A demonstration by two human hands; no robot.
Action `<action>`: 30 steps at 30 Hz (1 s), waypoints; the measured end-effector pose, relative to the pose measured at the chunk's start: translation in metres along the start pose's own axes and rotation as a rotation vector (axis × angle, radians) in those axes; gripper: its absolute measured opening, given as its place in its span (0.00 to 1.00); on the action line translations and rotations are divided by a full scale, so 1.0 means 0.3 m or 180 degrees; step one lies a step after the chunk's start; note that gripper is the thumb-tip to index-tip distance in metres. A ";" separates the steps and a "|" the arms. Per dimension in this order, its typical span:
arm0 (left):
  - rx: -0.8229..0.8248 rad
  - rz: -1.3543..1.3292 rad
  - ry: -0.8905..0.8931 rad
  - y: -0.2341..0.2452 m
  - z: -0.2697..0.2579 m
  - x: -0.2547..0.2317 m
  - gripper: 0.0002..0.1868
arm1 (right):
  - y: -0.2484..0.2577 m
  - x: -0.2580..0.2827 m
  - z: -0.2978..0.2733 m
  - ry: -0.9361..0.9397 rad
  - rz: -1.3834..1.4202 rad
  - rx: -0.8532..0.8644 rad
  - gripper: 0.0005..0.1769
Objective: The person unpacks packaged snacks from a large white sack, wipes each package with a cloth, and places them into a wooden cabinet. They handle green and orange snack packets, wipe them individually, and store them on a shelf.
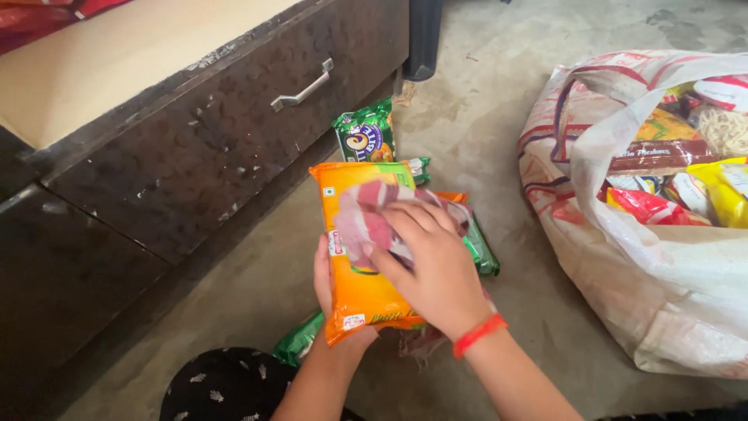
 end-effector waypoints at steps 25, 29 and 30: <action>0.0531 -0.0118 -0.0037 0.022 0.017 -0.026 0.45 | 0.015 0.165 -0.264 0.0364 -0.0524 -0.0842 0.22; 0.0182 -0.0077 -0.0439 0.055 0.043 -0.055 0.41 | -0.003 0.126 -0.271 0.0594 -0.0737 -0.0739 0.19; 0.0029 -0.0054 -0.0604 0.067 0.048 -0.069 0.39 | 0.004 0.104 -0.270 0.0638 -0.0827 -0.0814 0.15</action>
Point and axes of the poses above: each hand's wrist, its own z-axis towards the middle knuckle, its own y-axis out of the back of the hand, x = y × z, the point moved 6 cm from there along z, towards the middle knuckle, and after that the axes turned 13 degrees about -y, right-handed, at the moved point
